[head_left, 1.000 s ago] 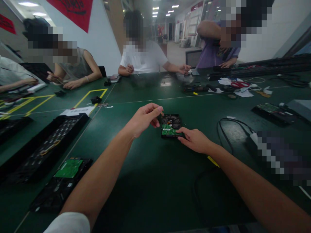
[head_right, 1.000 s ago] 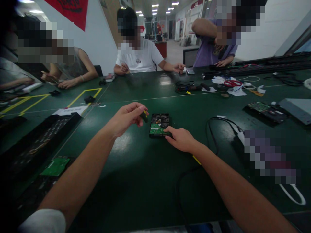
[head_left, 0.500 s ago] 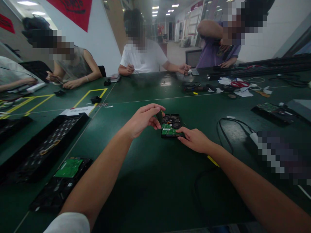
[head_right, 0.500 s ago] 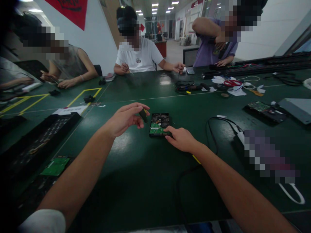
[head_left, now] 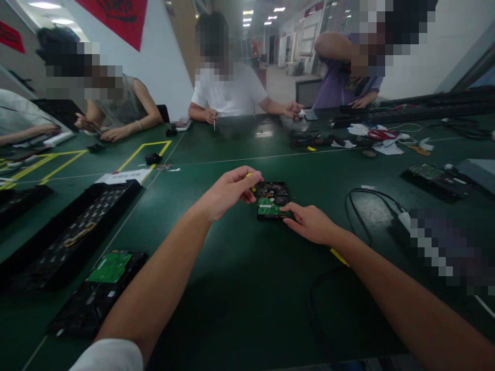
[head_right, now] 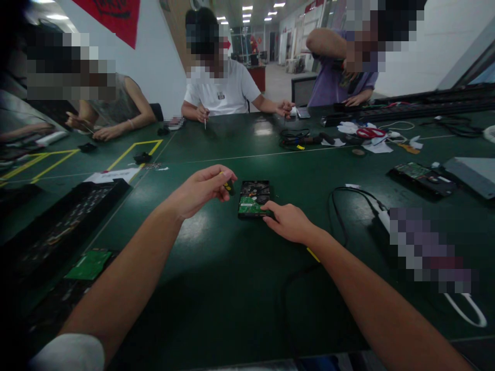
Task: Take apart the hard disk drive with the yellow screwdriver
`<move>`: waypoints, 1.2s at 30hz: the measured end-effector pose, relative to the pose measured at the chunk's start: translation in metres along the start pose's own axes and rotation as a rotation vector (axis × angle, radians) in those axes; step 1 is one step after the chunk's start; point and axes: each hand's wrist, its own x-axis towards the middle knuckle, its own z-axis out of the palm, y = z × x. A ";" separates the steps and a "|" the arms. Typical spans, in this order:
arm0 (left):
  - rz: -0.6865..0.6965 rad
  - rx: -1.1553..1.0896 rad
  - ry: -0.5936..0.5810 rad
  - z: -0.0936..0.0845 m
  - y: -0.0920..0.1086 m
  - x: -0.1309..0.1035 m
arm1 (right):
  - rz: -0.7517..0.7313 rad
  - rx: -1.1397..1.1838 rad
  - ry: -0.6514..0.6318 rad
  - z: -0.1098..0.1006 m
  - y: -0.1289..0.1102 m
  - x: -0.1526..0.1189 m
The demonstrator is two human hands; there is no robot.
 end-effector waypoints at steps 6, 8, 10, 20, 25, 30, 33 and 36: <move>-0.055 -0.035 -0.020 0.002 0.002 -0.003 | 0.000 0.014 -0.012 0.000 0.000 0.000; -0.076 -0.074 -0.023 0.002 0.003 -0.004 | 0.003 0.013 -0.019 -0.001 -0.001 0.000; -0.087 -0.103 -0.013 0.003 0.003 -0.004 | 0.004 0.013 -0.021 -0.002 -0.001 0.000; -0.058 -0.075 -0.036 0.002 0.004 -0.003 | 0.005 -0.002 0.001 0.001 0.001 0.000; -0.069 -0.134 -0.071 0.002 0.003 -0.003 | 0.015 0.007 -0.009 0.000 -0.001 0.000; -0.039 -0.117 -0.062 0.001 0.001 -0.002 | 0.012 0.028 -0.014 0.000 0.000 0.000; -0.029 -0.052 -0.039 0.002 0.000 -0.001 | 0.014 0.022 -0.013 0.000 0.001 0.000; -0.009 0.030 -0.007 0.003 -0.001 -0.001 | 0.011 0.021 -0.013 0.000 0.001 0.000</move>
